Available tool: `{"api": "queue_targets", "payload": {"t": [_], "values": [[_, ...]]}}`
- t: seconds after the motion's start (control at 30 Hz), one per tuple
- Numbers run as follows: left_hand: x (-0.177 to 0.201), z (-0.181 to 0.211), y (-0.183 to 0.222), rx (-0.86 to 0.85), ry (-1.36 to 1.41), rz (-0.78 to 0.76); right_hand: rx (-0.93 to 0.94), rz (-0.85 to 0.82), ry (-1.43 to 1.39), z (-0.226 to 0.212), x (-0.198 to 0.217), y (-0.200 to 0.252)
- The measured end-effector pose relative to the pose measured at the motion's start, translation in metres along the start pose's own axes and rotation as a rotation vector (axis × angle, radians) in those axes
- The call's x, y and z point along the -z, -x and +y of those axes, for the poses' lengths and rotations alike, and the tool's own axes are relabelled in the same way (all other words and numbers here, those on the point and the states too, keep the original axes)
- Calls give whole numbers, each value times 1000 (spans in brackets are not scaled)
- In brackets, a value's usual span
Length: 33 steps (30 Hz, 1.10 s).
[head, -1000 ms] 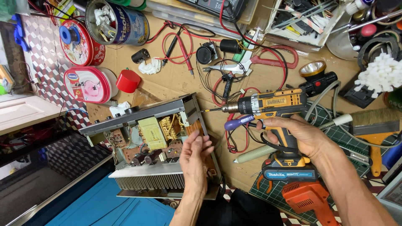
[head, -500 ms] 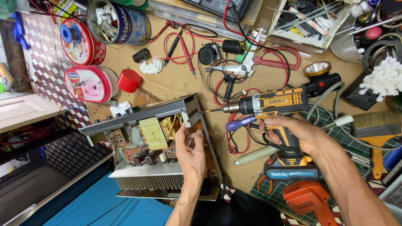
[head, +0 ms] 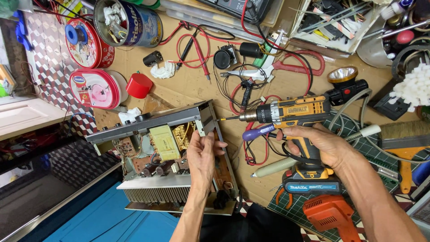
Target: The recorder is disassembling and repairing an audio amplifier using hand tools and a power drill on a cluttered workbench.
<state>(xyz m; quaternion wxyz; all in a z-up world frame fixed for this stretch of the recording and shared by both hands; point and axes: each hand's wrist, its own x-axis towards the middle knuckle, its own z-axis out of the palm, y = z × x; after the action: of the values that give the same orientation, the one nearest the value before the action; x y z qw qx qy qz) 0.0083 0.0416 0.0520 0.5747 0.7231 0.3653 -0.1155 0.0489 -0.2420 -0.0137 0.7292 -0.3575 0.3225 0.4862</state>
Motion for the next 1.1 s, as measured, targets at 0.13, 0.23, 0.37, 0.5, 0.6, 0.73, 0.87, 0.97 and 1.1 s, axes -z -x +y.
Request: {"api": "queue_targets", "payload": {"t": [0.13,0.23,0.37,0.5,0.6,0.73,0.87,0.97,1.1], "values": [[-2,1,-1,0,20,-10,14,-70,23,2,1,2],[-4,2,-5,-2,48,-10,17,-56,8,5,4,-2],[-2,-7,-10,14,101,-34,-4,19,14,6,4,-3],[-1,-6,-9,6,57,-42,1,-50,-10,14,13,-10],[-2,-3,-8,1,56,-38,-10,-24,8,9,8,-7],[-2,2,-6,15,45,-54,9,14,36,11,11,-10],[0,-2,-7,-2,44,-74,15,-43,77,11,11,-9],[-1,0,-7,13,59,-70,22,-89,62,10,10,-8],[-2,6,-6,36,29,-61,45,-51,80,8,9,-9]]}}
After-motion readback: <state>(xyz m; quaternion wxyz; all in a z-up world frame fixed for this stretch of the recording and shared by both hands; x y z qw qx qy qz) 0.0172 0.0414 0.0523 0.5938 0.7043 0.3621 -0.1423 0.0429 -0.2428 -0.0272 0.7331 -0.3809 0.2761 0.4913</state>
